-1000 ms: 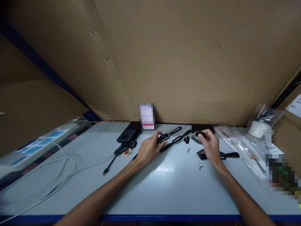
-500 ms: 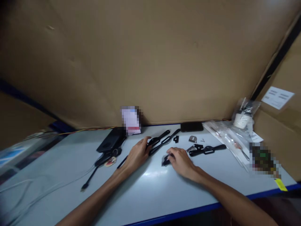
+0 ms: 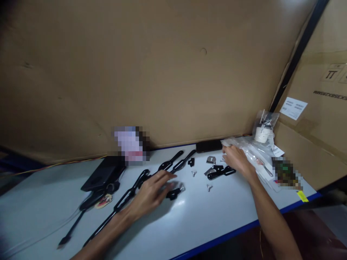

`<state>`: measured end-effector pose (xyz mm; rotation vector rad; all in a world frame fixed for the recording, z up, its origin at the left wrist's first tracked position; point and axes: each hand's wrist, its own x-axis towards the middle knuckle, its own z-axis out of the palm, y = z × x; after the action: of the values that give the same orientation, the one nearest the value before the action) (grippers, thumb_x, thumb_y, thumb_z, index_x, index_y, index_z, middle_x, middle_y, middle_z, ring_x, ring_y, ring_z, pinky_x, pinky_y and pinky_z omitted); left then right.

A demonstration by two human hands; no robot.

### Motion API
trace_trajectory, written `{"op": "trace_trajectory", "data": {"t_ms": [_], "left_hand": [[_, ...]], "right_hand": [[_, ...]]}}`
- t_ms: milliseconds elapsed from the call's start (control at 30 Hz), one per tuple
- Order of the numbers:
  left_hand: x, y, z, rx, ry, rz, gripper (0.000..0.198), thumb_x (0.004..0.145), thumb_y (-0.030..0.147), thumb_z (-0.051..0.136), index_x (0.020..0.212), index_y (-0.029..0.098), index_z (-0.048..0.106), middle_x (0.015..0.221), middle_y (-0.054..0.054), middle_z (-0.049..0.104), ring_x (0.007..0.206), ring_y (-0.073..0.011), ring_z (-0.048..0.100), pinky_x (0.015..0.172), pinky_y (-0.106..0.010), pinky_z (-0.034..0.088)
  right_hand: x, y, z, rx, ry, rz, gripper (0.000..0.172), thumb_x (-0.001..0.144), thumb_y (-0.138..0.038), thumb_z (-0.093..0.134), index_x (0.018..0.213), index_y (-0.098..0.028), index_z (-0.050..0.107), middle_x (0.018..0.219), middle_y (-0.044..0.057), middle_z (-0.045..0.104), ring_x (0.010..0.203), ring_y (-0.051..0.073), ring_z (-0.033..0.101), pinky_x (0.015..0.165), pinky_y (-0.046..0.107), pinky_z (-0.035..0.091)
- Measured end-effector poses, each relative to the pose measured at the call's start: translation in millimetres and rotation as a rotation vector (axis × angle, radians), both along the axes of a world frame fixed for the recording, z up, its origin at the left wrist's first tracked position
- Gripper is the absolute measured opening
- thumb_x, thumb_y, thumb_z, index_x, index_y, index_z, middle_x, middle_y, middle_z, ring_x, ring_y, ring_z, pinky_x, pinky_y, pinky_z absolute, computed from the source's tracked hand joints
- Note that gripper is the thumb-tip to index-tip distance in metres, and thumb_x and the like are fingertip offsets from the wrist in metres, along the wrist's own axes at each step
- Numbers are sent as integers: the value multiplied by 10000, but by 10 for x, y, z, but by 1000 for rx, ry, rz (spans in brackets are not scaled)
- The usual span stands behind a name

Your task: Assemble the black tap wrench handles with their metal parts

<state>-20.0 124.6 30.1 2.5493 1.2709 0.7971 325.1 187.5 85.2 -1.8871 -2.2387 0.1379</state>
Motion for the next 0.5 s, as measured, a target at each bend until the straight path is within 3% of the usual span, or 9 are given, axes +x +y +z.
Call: {"op": "trace_trajectory", "data": {"t_ms": [67, 200, 333, 500], "left_hand": [[76, -95, 46, -6, 59, -146, 270, 1022, 267, 444, 1108, 219, 695, 1038, -107, 695, 940, -228, 663, 824, -368, 564], [231, -245, 106, -64, 158, -294, 244, 1000, 214, 460, 1076, 216, 692, 981, -111, 673, 881, -230, 623, 739, -364, 542], [302, -266, 80, -136, 194, -271, 188, 989, 202, 497, 1067, 216, 668, 1013, -101, 650, 935, -237, 613, 788, -369, 553], [181, -137, -101, -32, 80, -130, 336, 977, 236, 559, 1313, 221, 566, 1242, -120, 636, 1137, -279, 610, 967, -467, 566]], "right_hand": [[187, -18, 10, -120, -61, -28, 107, 826, -168, 711, 919, -206, 748, 865, 88, 716, 778, 250, 666, 644, 307, 405], [275, -87, -34, -275, -82, 2, 239, 631, -132, 840, 823, -229, 736, 798, 37, 685, 699, 219, 630, 555, 273, 346], [106, -133, -84, -338, -86, 83, 278, 642, -52, 770, 842, -232, 699, 867, 37, 694, 761, 209, 631, 583, 265, 352], [-147, -204, -115, -343, -95, 298, 237, 788, -122, 669, 1008, -207, 674, 997, 89, 690, 924, 261, 645, 715, 300, 429]]}}
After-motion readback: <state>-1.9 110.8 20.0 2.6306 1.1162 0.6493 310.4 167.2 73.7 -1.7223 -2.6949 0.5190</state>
